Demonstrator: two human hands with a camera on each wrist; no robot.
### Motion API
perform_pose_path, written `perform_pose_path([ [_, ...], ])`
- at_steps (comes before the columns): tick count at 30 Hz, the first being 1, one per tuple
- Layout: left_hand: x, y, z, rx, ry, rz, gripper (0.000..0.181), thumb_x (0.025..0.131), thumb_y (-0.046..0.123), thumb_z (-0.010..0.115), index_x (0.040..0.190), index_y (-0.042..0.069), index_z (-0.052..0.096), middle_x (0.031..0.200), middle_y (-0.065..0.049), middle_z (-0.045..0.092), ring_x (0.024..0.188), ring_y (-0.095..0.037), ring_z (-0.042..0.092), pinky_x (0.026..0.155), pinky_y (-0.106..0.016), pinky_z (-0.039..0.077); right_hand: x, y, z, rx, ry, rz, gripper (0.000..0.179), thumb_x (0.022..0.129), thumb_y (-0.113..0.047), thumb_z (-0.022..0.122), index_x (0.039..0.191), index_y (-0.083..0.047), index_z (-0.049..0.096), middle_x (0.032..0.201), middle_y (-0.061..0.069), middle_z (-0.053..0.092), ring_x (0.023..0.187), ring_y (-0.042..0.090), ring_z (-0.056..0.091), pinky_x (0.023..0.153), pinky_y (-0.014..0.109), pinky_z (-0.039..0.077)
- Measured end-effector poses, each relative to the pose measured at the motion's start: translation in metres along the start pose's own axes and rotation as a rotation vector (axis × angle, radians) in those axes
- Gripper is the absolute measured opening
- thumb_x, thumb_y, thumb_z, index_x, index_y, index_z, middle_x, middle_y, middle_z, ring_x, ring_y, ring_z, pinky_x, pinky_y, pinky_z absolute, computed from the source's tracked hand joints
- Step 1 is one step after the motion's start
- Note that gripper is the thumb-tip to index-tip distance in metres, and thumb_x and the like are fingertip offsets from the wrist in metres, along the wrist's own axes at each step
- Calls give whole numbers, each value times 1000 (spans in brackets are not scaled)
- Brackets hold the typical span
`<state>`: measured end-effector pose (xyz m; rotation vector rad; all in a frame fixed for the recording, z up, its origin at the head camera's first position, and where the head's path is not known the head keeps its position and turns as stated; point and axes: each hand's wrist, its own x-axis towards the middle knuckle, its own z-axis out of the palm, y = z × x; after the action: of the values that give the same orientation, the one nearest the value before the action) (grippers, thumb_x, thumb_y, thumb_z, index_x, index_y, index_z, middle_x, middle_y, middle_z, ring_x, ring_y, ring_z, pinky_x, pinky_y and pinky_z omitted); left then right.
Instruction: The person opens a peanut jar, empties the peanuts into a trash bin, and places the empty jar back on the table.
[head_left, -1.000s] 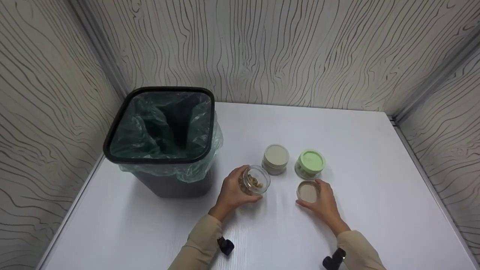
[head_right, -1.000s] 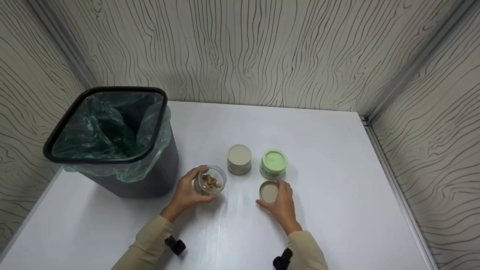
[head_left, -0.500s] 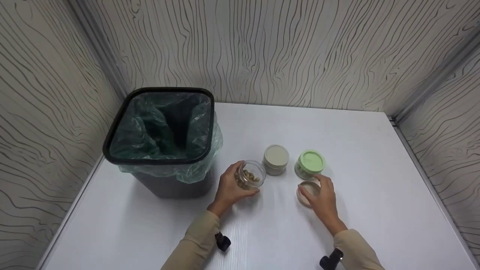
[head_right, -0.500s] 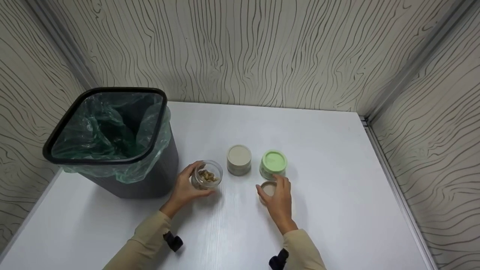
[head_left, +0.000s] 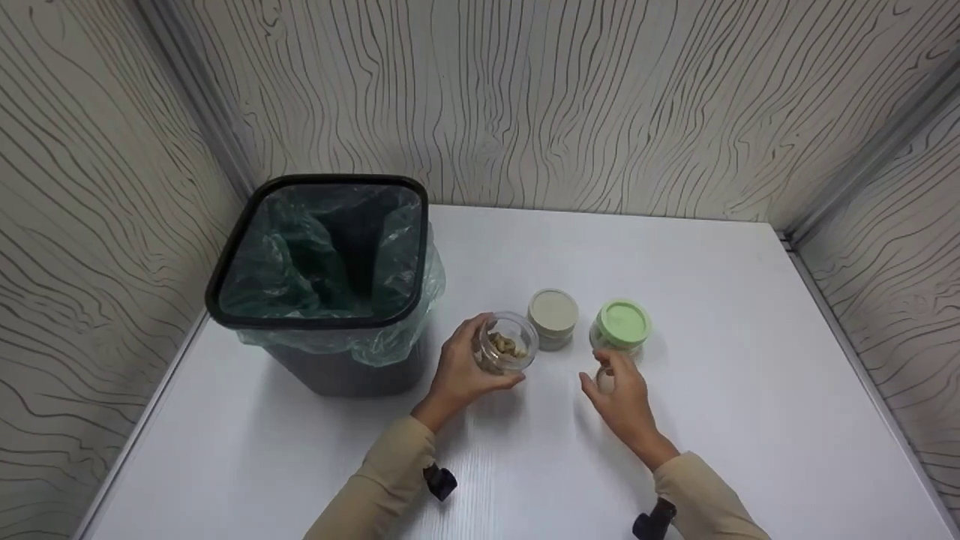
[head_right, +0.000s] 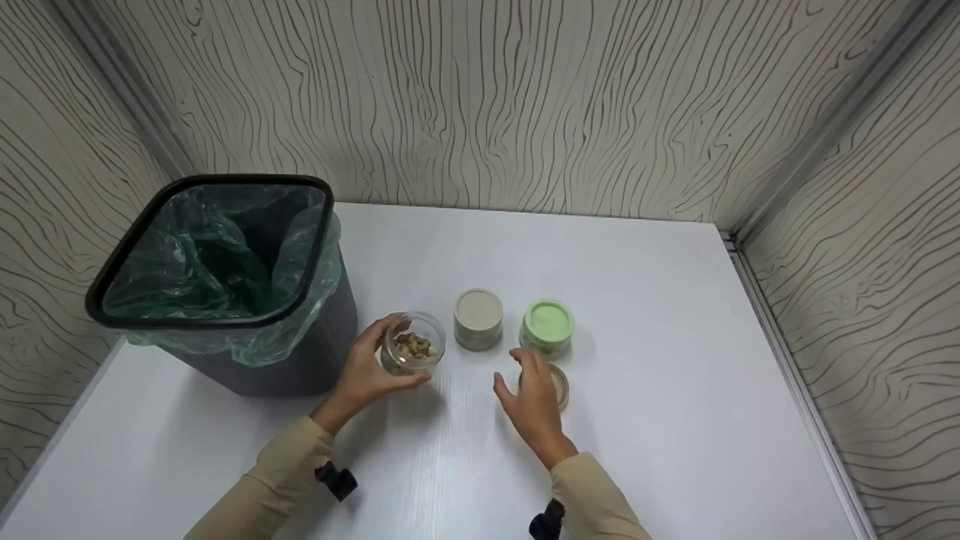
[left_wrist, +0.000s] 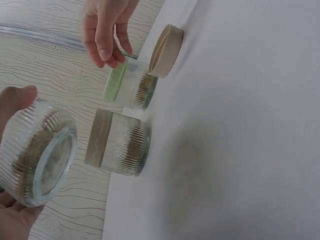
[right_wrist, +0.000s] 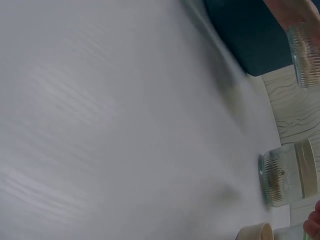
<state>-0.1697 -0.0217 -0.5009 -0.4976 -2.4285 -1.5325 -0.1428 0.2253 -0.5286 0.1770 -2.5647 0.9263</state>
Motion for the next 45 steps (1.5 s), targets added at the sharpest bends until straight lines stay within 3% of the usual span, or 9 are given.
perform_pose_path([
  [4,3,13,-7,0,3,15,87,59,29,90,132,3,49,127,-13,61,122,-26,59,106,-43,50,3,-9,4,-21,-16,-36,36,77,-6,76,109,2,61,100,13,66,91,27,65,78,39,56],
  [12,8,36,-19,-61,2,58,86,59,26,91,131,3,50,126,-15,61,119,-25,60,102,-44,51,11,-24,8,81,-103,-41,35,81,-2,71,113,3,58,105,17,65,96,28,63,82,45,57],
  [18,9,48,-24,-82,10,91,85,60,25,91,131,1,50,126,-16,62,118,-25,61,101,-45,52,15,-32,8,83,-134,-55,32,82,-3,71,112,1,59,105,16,65,96,27,63,82,41,57],
  [28,7,65,-36,-54,-7,191,86,60,25,91,132,1,50,125,-16,61,116,-25,61,97,-39,55,17,-39,4,134,-142,-126,24,80,0,71,102,1,62,97,15,67,89,28,65,77,42,59],
  [35,9,80,-49,-29,9,250,86,60,26,91,131,-1,51,124,-14,63,114,-23,62,95,-38,56,20,-46,3,150,-171,-112,21,81,-2,71,100,-1,64,96,11,68,88,25,65,78,41,59],
  [45,13,99,-67,-27,64,249,85,59,25,91,129,-2,52,123,-14,64,113,-22,63,95,-40,57,25,-59,7,206,-169,-94,20,80,1,71,99,-1,64,96,11,69,88,26,67,79,43,59],
])
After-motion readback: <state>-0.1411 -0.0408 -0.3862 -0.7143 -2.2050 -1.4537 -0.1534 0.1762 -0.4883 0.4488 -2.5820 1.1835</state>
